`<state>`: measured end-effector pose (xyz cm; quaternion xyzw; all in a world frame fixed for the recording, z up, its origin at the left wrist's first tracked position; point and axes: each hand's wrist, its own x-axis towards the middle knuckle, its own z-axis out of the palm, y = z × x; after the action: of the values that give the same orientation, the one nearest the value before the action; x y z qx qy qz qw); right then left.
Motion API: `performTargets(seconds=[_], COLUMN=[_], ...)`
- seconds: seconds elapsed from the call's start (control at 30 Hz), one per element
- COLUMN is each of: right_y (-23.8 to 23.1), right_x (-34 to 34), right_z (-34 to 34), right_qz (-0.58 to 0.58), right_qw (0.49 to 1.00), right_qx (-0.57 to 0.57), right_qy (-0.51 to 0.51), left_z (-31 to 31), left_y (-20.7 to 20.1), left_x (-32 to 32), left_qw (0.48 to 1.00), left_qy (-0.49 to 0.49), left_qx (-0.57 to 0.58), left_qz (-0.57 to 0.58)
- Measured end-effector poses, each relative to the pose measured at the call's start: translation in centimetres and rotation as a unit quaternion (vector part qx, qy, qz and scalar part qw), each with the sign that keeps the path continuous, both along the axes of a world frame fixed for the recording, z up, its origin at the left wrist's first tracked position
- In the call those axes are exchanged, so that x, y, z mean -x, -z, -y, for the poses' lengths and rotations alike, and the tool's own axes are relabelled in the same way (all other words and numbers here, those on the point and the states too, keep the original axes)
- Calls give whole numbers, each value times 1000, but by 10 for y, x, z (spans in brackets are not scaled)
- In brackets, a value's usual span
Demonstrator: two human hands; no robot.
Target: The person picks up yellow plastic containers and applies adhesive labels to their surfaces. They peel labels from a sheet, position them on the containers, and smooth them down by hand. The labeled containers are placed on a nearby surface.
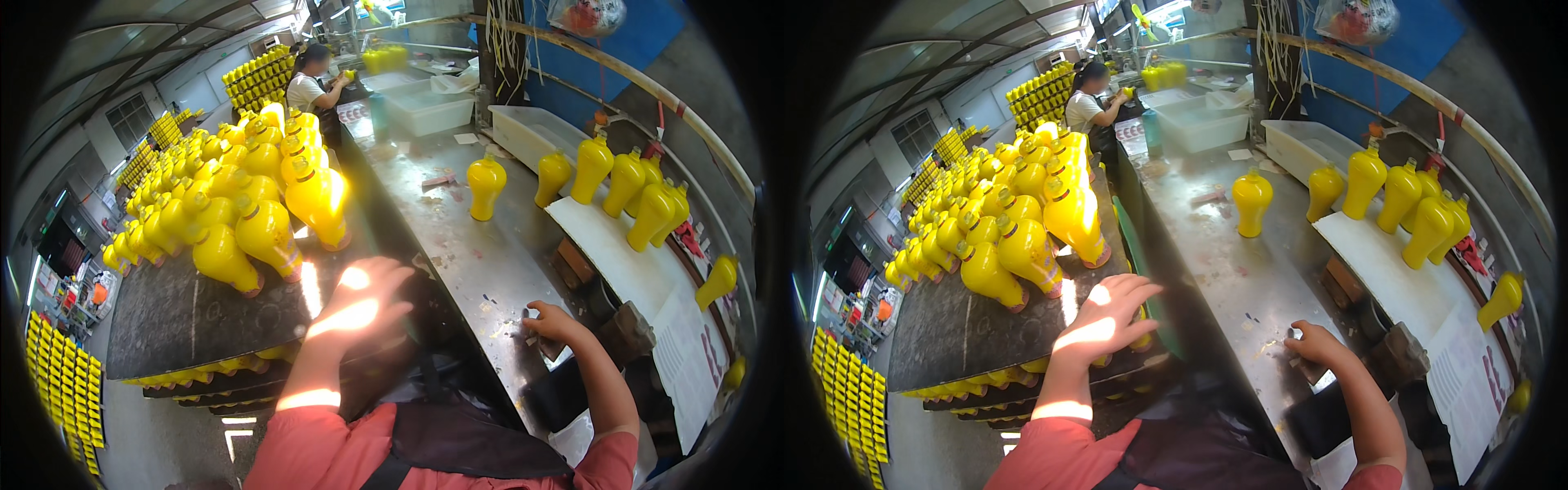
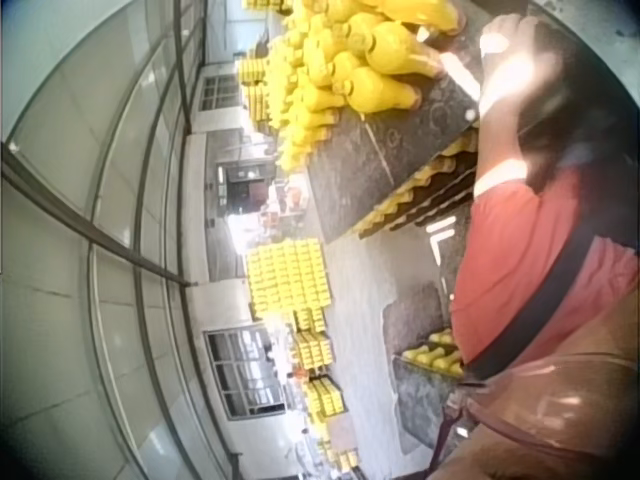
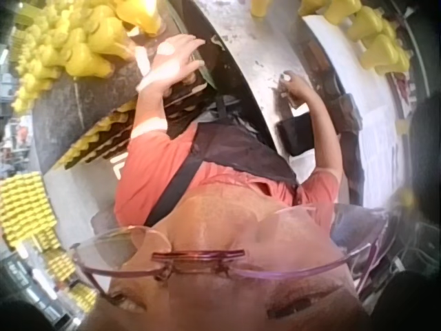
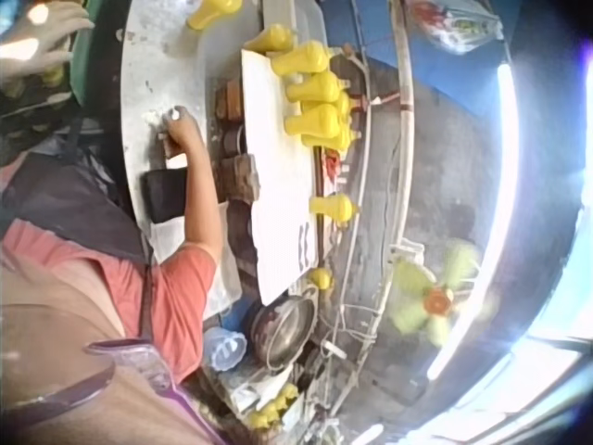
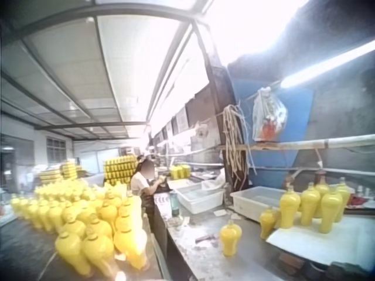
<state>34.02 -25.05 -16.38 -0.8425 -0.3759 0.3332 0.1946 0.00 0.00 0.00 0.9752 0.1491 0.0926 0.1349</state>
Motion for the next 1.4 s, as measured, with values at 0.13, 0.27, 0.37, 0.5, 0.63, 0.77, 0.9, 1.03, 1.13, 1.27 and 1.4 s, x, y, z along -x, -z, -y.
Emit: performTargets(seconds=[0.13,0.27,0.37,0.5,0.63,0.77,0.9,1.03,1.13,1.27,1.4], right_y=[5,10,14,10,-6,-37,-55,-73,-82,-94,-95], right_x=[-1,-3,-2,4,13,27,43,60,79,99,109], right_z=[21,19,16,17,28,45,66,101,126,159,181], right_qz=[-5,-12,-27,-25,-19,-89,-124,-164,-125,-177,-140], right_qw=[1000,999,999,998,997,988,960,935,954,940,924], right_qx=[-5,-20,-23,-41,-71,-109,-221,-231,-215,-208,-200], right_qy=[16,30,41,47,31,58,117,211,168,203,294], left_z=[6,4,0,2,21,36,56,53,26,-41,-96], left_y=[34,55,57,48,36,32,49,66,78,91,96], left_x=[24,31,32,27,5,-44,-119,-208,-278,-361,-407], left_qw=[998,998,997,994,991,984,978,958,929,893,899], left_qy=[-11,-24,-28,-48,-41,71,100,44,-47,-141,-193], left_qx=[-65,-52,-69,-85,-130,-121,-21,133,170,185,103], left_qz=[-25,-15,-16,-45,0,105,181,250,324,386,380])
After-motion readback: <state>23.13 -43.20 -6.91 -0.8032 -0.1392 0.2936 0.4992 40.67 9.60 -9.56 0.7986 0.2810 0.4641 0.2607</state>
